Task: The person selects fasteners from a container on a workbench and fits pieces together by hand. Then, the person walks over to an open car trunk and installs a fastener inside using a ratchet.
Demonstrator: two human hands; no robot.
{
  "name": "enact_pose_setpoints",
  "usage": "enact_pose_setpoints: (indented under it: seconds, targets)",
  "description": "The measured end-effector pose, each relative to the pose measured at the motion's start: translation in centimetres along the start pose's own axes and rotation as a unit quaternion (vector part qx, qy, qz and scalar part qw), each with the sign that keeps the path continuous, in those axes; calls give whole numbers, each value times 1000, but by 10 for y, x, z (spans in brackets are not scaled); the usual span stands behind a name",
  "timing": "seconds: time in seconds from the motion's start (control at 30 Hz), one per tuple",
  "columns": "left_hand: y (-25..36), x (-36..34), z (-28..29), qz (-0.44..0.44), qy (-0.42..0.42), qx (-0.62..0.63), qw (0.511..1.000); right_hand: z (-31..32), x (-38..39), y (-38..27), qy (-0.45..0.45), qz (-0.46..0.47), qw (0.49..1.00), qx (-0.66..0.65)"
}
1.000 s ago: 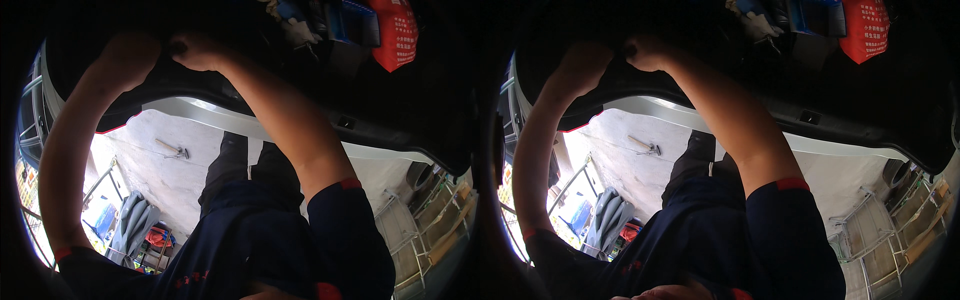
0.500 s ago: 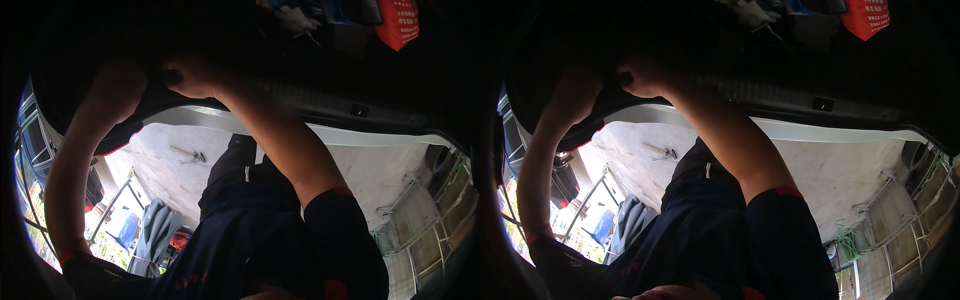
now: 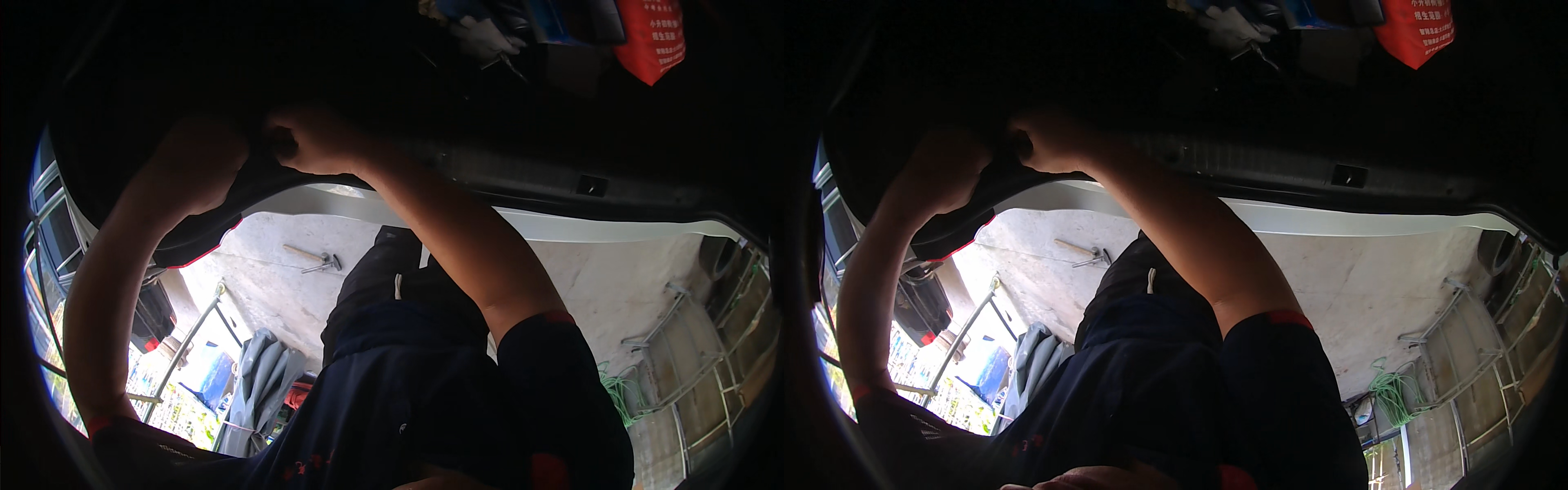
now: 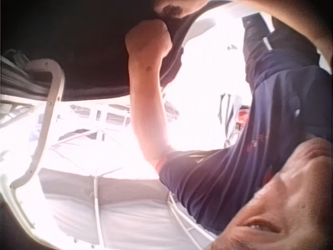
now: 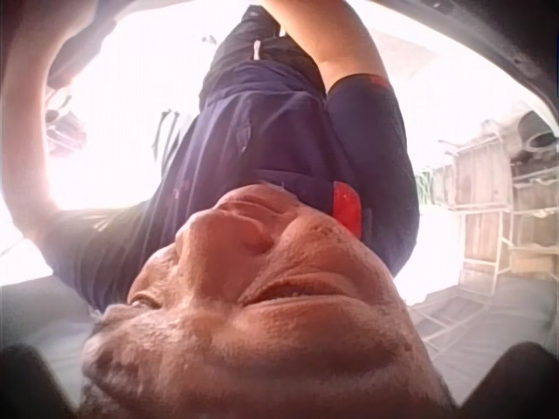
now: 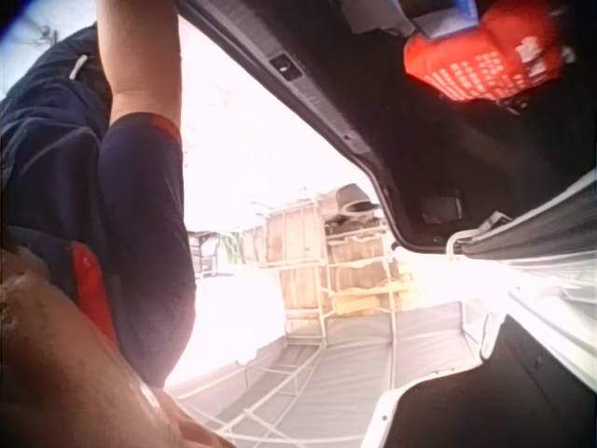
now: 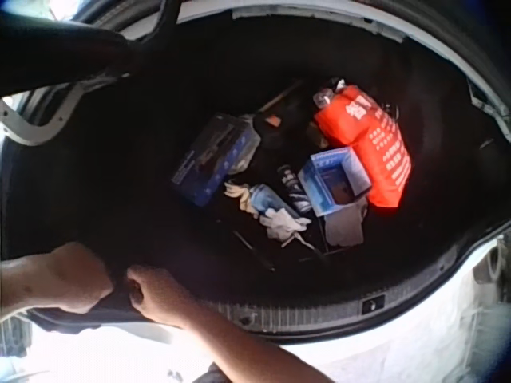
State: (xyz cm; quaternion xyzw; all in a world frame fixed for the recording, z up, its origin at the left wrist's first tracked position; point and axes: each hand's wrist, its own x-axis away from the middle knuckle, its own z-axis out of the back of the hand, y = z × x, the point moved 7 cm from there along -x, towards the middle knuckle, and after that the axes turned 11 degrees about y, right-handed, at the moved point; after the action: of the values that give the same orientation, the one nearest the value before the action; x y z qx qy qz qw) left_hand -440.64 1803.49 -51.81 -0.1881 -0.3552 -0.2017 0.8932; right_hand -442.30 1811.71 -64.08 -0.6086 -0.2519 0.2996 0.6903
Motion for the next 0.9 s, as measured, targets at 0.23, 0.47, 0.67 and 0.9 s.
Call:
enact_pose_setpoints:
  seconds: [0.23,0.47,0.67,0.9]
  targets:
    - [2,4,0,22,-1,-8,1000,-2,2,-23,25,33,998,56]
    - [4,1,1,6,-14,-26,1000,-9,1,-20,-1,-33,999,38]
    - [6,2,3,-8,22,-26,999,-11,1,-19,21,-13,998,56]
    - [4,0,1,-4,3,-35,999,-10,0,-21,29,-10,997,72]
